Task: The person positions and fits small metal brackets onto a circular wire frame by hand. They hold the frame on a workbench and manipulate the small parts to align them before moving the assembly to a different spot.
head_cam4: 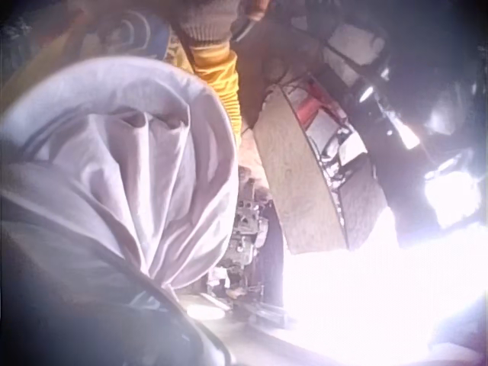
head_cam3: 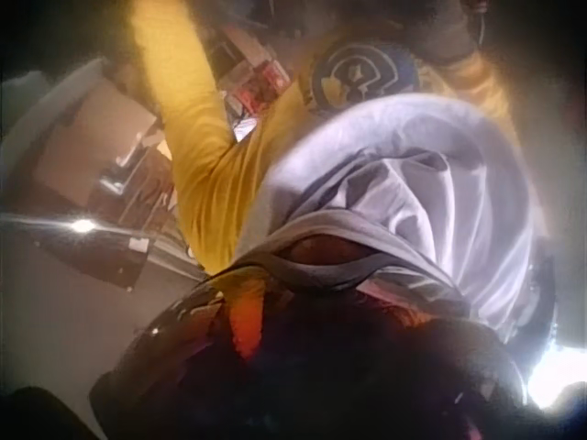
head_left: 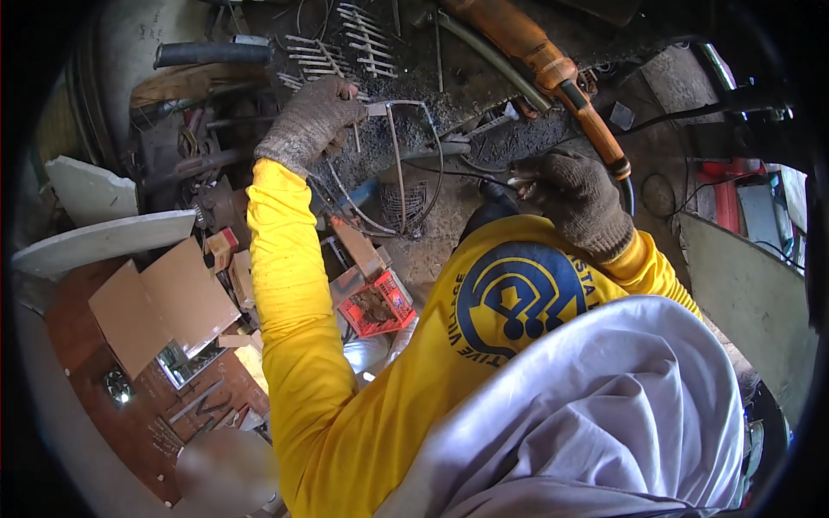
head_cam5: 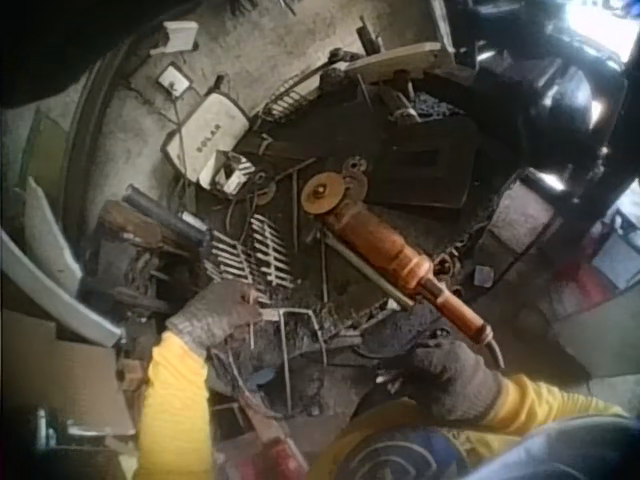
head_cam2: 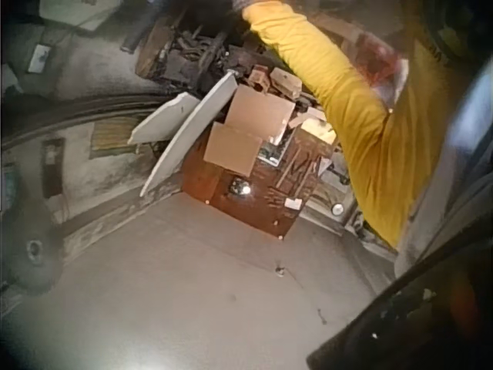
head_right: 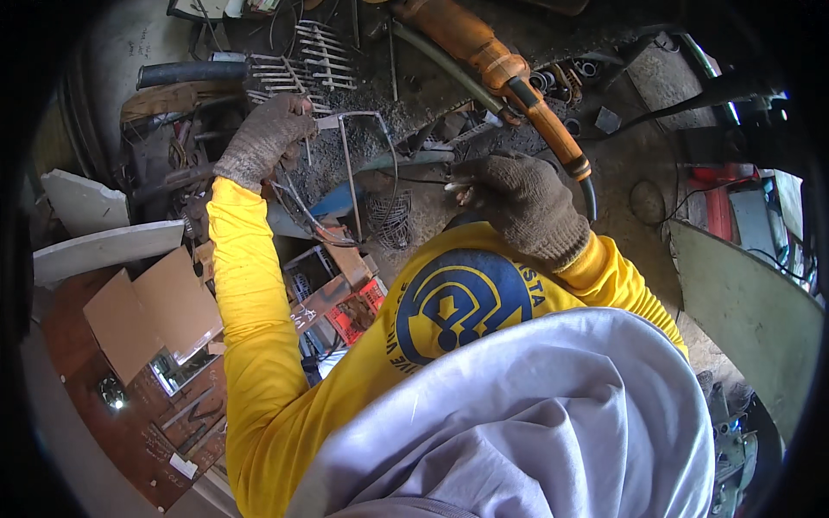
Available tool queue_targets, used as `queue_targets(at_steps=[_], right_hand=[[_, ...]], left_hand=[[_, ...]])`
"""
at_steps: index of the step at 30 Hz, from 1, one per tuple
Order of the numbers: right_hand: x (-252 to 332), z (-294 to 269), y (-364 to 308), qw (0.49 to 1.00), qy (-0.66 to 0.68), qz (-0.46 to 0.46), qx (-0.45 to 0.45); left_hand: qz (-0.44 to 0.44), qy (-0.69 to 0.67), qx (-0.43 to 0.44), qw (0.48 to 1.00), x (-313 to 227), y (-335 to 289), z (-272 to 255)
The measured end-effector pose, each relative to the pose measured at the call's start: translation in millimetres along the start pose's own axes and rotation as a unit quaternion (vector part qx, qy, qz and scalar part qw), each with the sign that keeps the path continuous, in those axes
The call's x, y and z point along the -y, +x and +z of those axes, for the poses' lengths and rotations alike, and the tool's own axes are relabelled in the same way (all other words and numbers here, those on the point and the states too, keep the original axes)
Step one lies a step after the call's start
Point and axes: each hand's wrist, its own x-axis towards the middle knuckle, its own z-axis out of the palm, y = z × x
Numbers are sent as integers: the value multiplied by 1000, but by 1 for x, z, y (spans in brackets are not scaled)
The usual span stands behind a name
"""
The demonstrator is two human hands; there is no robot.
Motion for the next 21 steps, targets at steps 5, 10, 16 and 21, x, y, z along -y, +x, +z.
queue_targets(at_steps=[5,10,16,21], right_hand=[[-5,1,15,1000,-28,-12,7],[-7,14,29,999,-36,-12,-14],[-12,35,51,995,-79,-52,-40],[-6,44,63,996,-88,-19,-24]], left_hand=[[-10,22,-12,1000,-9,1,2],[-20,25,-9,999,-12,3,1],[3,-1,-2,1000,0,-1,1],[18,29,-16,999,1,-3,3]])
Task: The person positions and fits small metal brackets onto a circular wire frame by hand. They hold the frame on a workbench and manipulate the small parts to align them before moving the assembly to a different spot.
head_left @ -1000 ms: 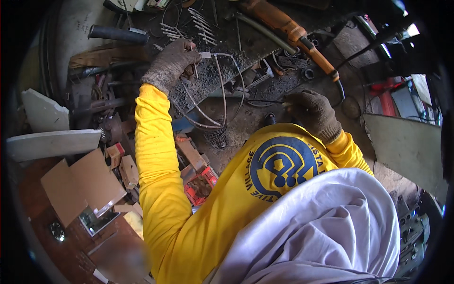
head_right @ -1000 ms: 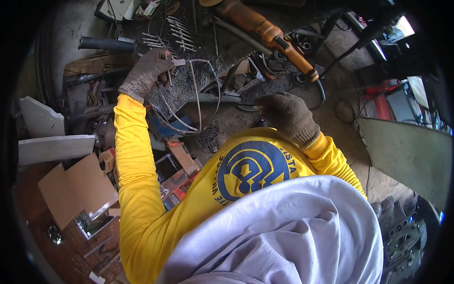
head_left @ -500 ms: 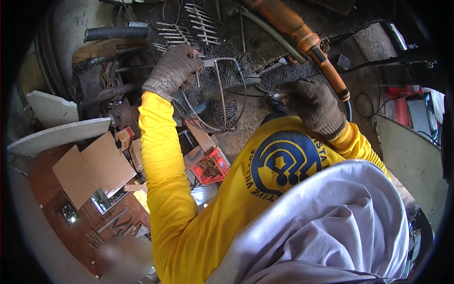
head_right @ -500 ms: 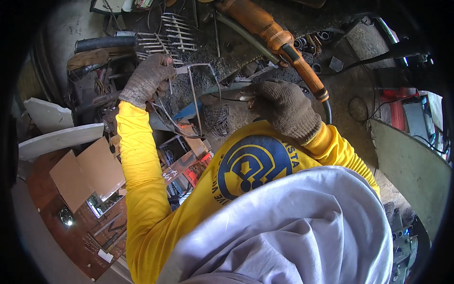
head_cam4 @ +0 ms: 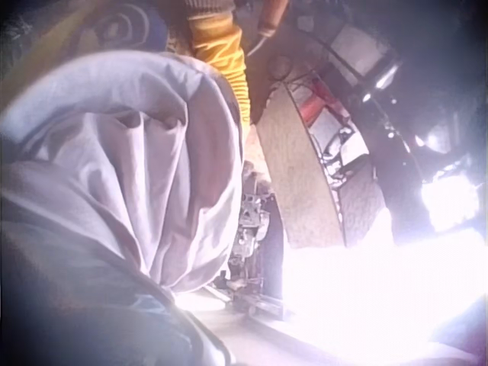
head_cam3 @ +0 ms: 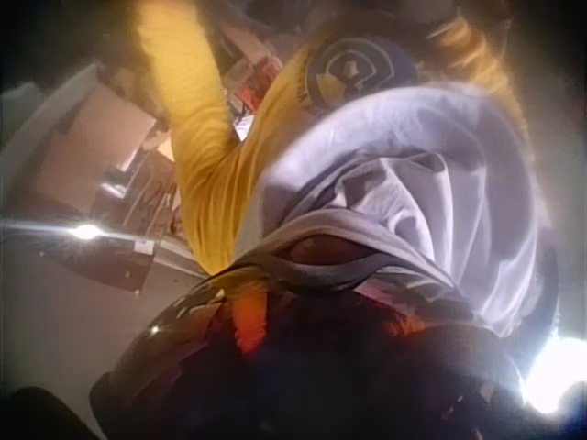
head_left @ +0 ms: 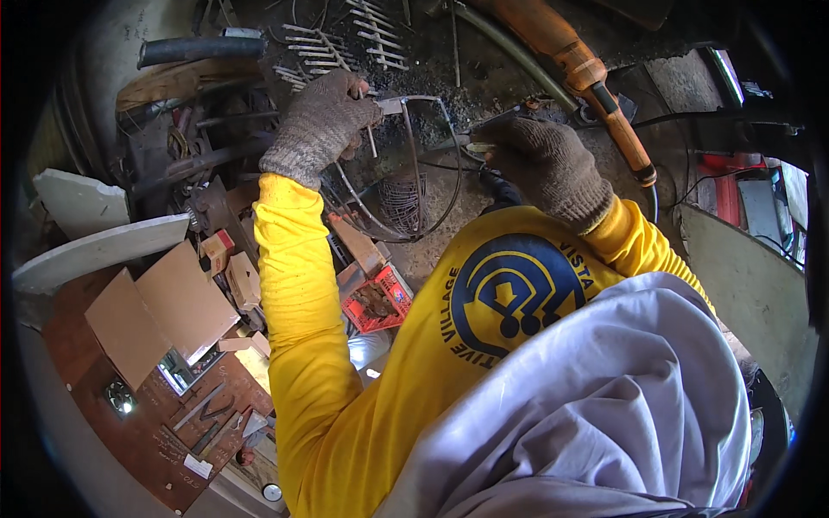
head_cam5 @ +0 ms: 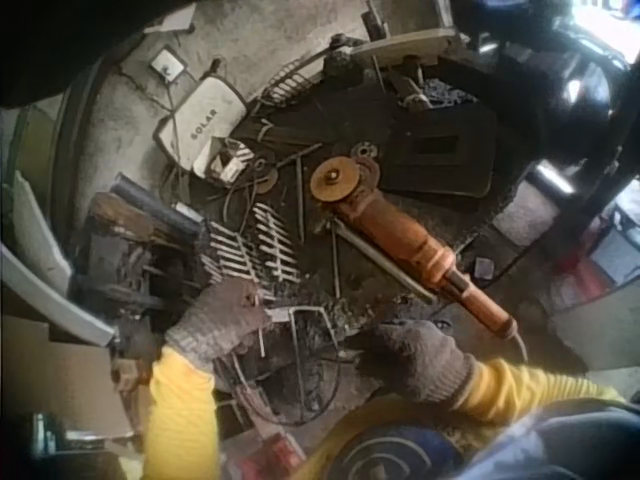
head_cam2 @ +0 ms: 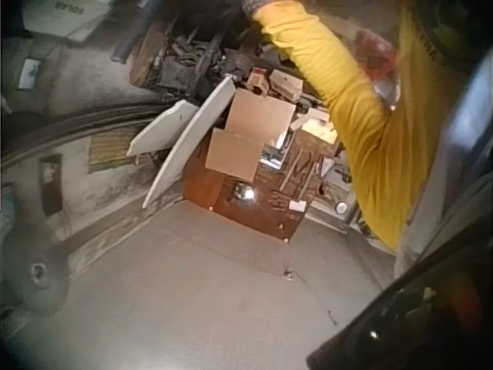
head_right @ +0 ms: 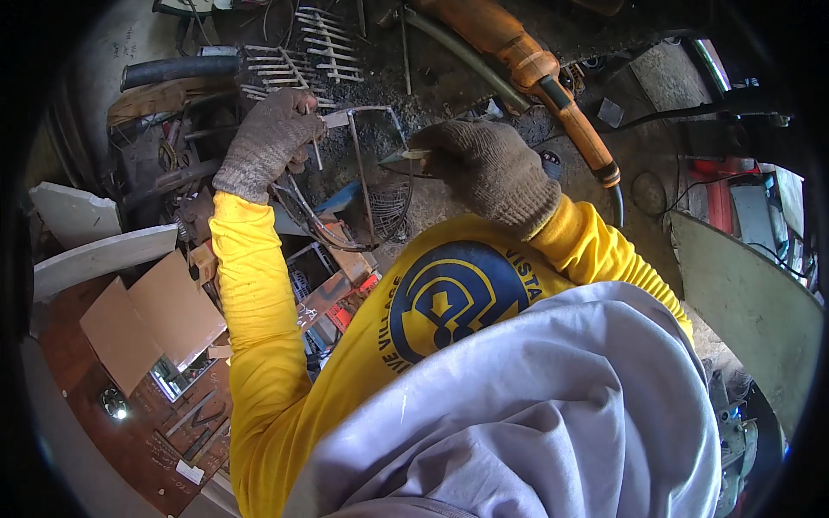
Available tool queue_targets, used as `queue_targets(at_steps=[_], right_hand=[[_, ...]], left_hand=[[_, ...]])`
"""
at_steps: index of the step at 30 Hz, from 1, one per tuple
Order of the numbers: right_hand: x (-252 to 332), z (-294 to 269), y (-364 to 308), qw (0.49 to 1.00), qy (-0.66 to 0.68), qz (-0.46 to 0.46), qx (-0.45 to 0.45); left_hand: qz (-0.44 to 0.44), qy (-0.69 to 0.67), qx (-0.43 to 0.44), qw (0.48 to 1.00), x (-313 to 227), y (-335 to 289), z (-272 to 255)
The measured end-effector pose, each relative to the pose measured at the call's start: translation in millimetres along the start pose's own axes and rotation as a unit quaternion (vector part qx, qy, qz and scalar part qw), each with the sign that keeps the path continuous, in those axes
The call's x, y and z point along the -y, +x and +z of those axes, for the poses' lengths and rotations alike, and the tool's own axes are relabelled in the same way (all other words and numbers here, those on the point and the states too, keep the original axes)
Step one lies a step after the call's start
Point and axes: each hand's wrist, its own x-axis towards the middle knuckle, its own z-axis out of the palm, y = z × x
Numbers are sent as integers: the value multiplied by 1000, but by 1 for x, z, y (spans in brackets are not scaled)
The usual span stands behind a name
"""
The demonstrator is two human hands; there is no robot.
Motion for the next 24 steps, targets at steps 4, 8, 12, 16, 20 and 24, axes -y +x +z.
queue_targets(at_steps=[4,8,12,16,20,24], right_hand=[[2,7,15,999,-32,24,17],[2,17,45,994,-109,-14,29],[-13,31,70,982,-141,-127,13],[-16,42,77,973,-162,-166,18],[-15,44,80,967,-190,-167,34],[-6,41,85,955,-245,-157,59]], left_hand=[[3,16,0,1000,3,5,-1],[2,-4,-1,1000,5,4,0],[22,5,-13,1000,3,2,2],[28,3,-11,1000,9,4,2],[34,22,-16,999,8,2,3],[37,28,-10,999,8,4,3]])
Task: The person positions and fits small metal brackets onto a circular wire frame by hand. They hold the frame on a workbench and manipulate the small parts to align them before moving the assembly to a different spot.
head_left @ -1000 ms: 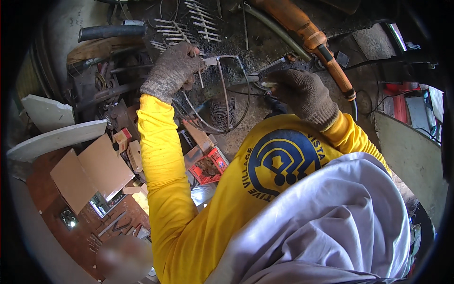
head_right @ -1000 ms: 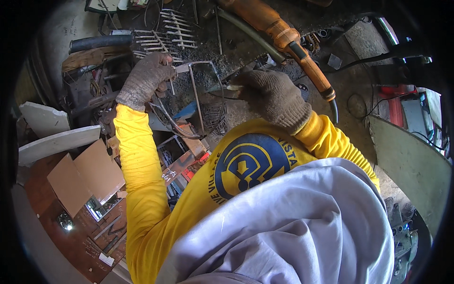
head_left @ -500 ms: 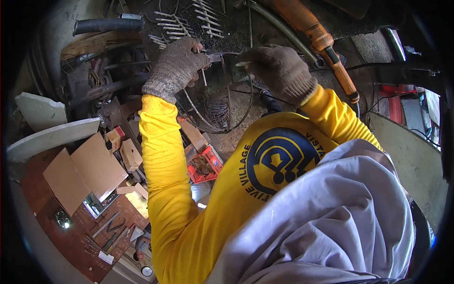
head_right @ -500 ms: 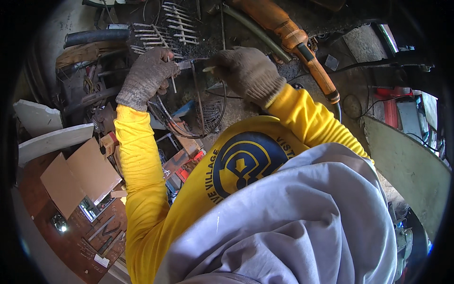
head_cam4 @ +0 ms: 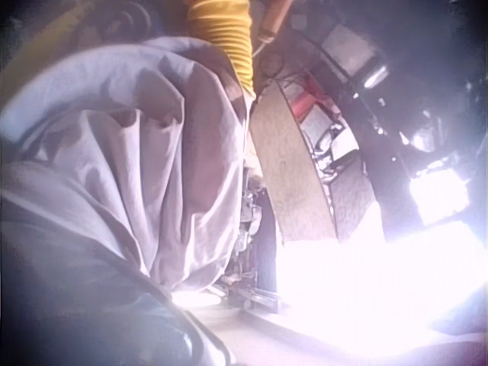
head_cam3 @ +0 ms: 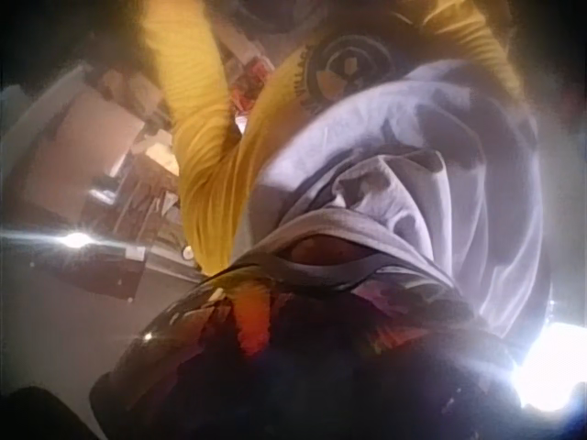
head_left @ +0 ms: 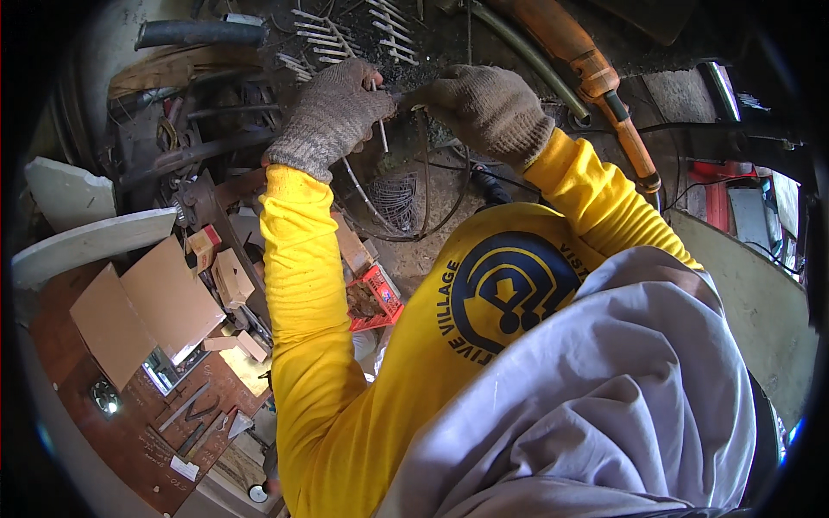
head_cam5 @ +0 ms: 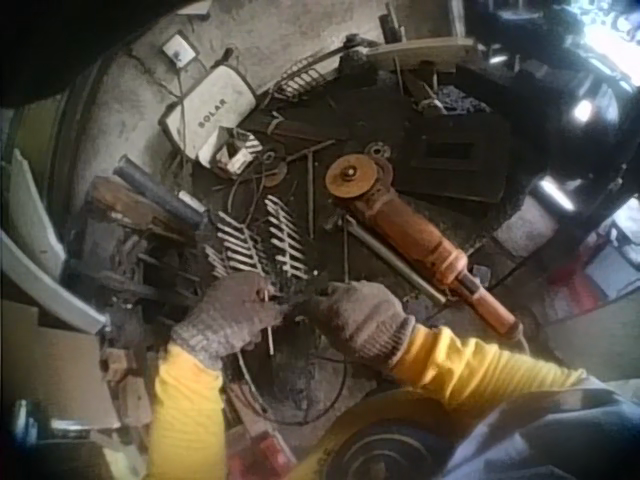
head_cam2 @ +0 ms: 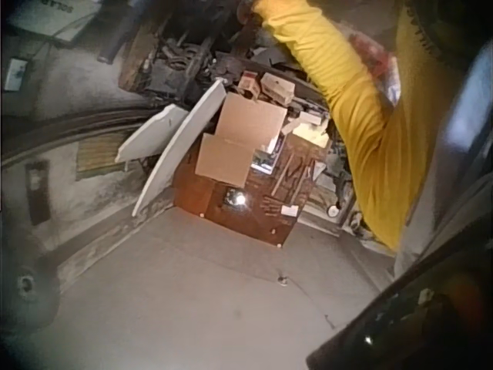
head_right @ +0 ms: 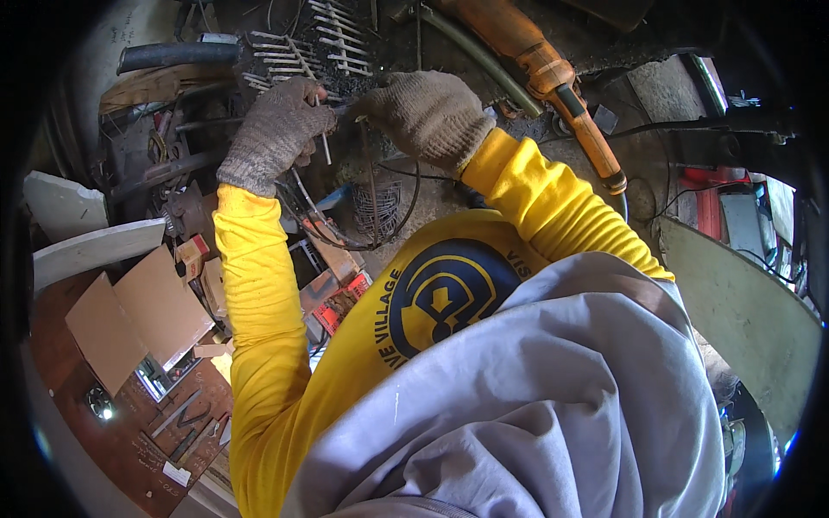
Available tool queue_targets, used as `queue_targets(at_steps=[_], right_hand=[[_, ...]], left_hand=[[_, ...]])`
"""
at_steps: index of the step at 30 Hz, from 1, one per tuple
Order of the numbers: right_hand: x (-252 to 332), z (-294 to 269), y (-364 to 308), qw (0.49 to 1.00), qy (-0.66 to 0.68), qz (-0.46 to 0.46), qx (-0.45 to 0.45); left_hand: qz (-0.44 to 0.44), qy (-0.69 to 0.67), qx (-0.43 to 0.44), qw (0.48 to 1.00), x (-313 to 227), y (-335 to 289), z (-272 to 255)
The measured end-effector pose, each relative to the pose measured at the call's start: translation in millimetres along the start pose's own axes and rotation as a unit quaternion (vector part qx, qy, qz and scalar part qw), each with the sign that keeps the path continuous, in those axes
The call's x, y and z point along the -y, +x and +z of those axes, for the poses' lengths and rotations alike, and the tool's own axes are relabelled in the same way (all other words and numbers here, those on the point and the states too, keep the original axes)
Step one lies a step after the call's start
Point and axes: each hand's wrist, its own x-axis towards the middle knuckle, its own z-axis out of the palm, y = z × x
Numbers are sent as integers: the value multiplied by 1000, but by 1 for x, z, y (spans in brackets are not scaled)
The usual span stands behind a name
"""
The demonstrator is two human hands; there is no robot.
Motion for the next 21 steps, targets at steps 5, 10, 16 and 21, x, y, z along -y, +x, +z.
queue_targets(at_steps=[5,10,16,21], right_hand=[[2,-1,3,998,-57,-9,16],[7,-19,0,992,-123,1,10],[4,-42,-34,994,-23,64,-82],[13,-40,-67,992,36,99,-71]], left_hand=[[26,22,-5,999,15,8,2],[10,20,-5,1000,1,1,0],[9,-63,1,998,7,-8,-2],[10,-50,25,998,4,-23,3]])
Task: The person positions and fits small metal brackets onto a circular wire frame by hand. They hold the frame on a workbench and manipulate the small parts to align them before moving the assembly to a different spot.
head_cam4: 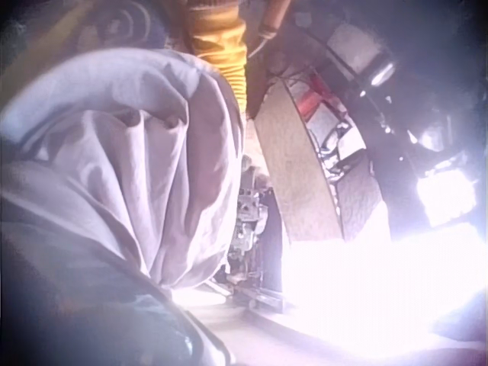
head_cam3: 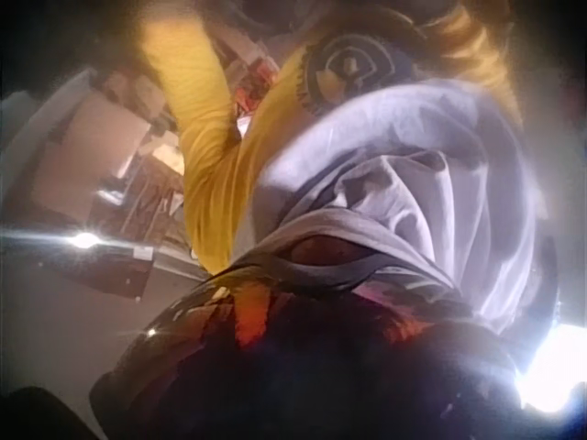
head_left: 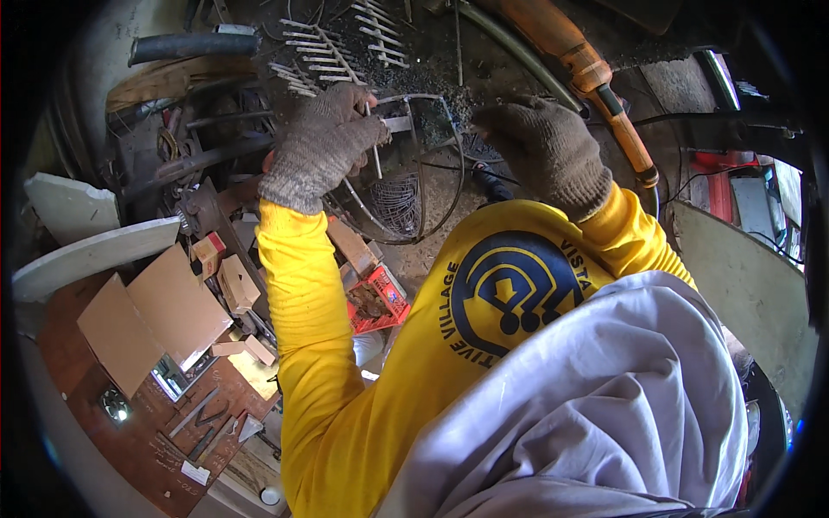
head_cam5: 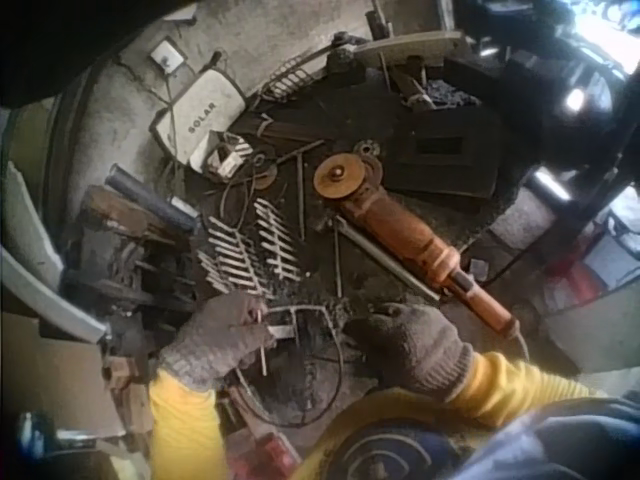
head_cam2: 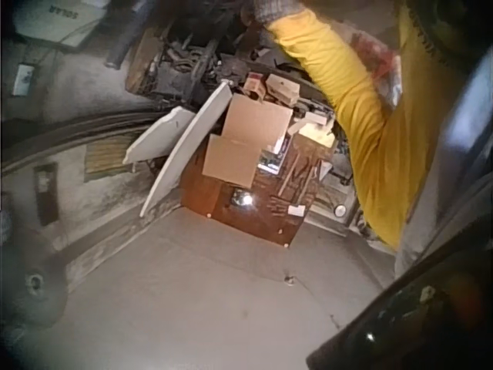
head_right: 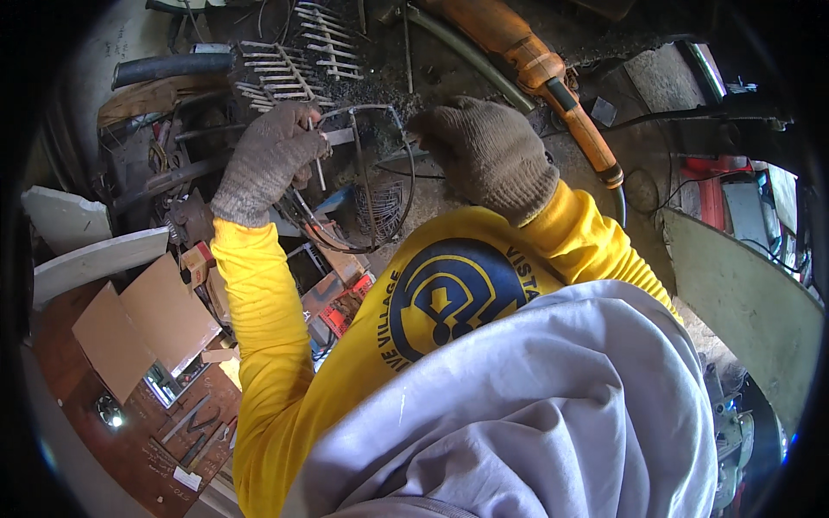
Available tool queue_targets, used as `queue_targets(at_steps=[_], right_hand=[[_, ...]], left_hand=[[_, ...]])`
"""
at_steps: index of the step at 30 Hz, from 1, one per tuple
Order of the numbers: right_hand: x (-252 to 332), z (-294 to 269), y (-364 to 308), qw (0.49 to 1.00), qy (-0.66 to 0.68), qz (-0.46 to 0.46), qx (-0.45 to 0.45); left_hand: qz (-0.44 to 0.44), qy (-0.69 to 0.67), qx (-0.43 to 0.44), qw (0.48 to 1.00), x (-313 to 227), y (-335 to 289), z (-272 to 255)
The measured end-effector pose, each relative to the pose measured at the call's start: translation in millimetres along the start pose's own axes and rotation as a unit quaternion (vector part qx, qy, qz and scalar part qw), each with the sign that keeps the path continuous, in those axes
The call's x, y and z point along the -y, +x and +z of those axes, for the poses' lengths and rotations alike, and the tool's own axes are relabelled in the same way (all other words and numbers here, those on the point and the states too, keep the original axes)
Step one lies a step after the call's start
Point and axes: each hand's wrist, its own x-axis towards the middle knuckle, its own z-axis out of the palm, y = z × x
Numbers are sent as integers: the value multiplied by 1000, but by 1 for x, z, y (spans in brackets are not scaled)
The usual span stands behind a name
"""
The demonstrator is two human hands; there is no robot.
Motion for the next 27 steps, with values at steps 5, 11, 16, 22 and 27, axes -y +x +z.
queue_targets(at_steps=[5,11,16,22,27], right_hand=[[-5,4,-7,1000,17,6,8],[-12,11,-8,1000,29,1,3],[-12,12,-9,999,44,18,25],[-13,15,-11,998,55,29,30],[-14,17,-11,997,61,25,32]], left_hand=[[-11,-21,0,1000,-2,3,5],[-31,-29,-9,999,-6,4,6],[-26,-31,-27,999,-8,11,6],[2,6,-69,998,1,20,11],[6,70,-65,995,-6,20,11]])
